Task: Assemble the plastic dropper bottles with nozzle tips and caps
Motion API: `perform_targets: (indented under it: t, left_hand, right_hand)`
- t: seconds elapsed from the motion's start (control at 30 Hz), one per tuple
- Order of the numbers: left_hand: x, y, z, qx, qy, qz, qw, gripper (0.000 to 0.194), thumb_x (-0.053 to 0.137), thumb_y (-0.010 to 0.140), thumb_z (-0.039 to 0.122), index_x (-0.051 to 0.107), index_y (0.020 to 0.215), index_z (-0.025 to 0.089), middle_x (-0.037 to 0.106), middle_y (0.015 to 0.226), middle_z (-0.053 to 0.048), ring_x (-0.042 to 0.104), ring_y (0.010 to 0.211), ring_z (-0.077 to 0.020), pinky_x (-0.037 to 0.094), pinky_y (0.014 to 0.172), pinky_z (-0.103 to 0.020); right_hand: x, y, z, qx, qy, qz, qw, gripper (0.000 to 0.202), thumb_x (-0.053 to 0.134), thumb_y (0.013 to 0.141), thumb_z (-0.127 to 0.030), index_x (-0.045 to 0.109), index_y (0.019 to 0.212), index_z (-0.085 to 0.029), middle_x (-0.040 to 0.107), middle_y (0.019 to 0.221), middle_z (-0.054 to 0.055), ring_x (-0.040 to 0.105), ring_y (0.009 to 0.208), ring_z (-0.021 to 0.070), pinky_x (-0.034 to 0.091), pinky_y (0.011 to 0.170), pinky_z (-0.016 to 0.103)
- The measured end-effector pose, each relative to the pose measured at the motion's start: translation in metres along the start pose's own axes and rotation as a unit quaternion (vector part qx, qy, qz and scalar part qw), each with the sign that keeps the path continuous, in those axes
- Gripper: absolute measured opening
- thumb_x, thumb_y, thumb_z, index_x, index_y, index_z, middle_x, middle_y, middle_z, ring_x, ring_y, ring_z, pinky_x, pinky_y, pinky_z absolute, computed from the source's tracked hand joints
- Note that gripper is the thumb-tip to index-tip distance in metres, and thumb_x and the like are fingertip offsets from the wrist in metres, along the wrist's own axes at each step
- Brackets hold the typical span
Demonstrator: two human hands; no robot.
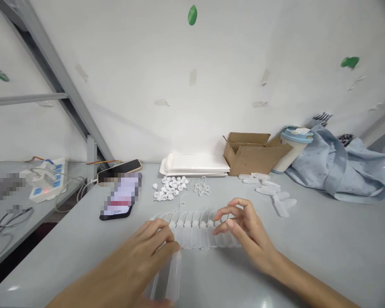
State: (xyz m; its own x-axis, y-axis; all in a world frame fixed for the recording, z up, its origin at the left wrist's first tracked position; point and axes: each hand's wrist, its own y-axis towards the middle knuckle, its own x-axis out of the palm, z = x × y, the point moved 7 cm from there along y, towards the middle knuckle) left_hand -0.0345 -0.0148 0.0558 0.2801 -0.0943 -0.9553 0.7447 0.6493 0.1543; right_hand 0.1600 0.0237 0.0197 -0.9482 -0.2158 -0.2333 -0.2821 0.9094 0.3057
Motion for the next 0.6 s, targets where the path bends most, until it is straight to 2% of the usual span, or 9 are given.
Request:
perform_targets:
  t: [0.1,0.23,0.4,0.6]
  left_hand:
    - [0.005,-0.011,-0.001,-0.014,-0.002,-0.041,0.999,0.043,0.074,0.065,0.031,0.059,0.104,0.022,0.059,0.1,-0.004,0.049,0.097,-0.0251,0.045,0.085,-0.035]
    - [0.011,-0.012,0.0,-0.039,-0.004,-0.085,0.996,0.033,0.073,0.066,0.028,0.061,0.097,0.021,0.058,0.097,-0.003,0.048,0.094,-0.0234,0.045,0.08,-0.031]
    - [0.018,-0.012,0.003,-0.051,0.007,-0.094,0.994,0.026,0.071,0.067,0.031,0.062,0.089,0.019,0.057,0.093,-0.005,0.047,0.091,-0.0241,0.044,0.079,-0.034]
    - [0.021,-0.013,0.0,-0.053,-0.001,-0.086,0.995,0.026,0.07,0.066,0.027,0.062,0.09,0.02,0.057,0.093,-0.004,0.047,0.093,-0.0245,0.043,0.081,-0.035]
  right_hand:
    - [0.002,0.002,0.002,0.001,-0.013,-0.008,1.0,0.024,0.038,0.096,-0.045,0.03,0.107,-0.025,0.06,0.092,0.003,0.069,0.07,0.0158,0.054,0.067,0.033]
    - [0.005,0.002,0.004,-0.001,-0.048,-0.015,0.999,0.023,0.038,0.096,-0.043,0.031,0.107,-0.024,0.062,0.091,0.004,0.069,0.068,0.0151,0.054,0.065,0.032]
    - [0.004,0.003,0.005,-0.004,-0.068,-0.01,0.998,0.022,0.038,0.096,-0.04,0.031,0.107,-0.024,0.062,0.091,0.005,0.068,0.067,0.0153,0.054,0.064,0.032]
    - [0.004,0.001,0.008,-0.002,-0.071,-0.016,0.997,0.02,0.039,0.096,-0.036,0.031,0.11,-0.023,0.061,0.093,0.004,0.068,0.068,0.0144,0.053,0.064,0.031]
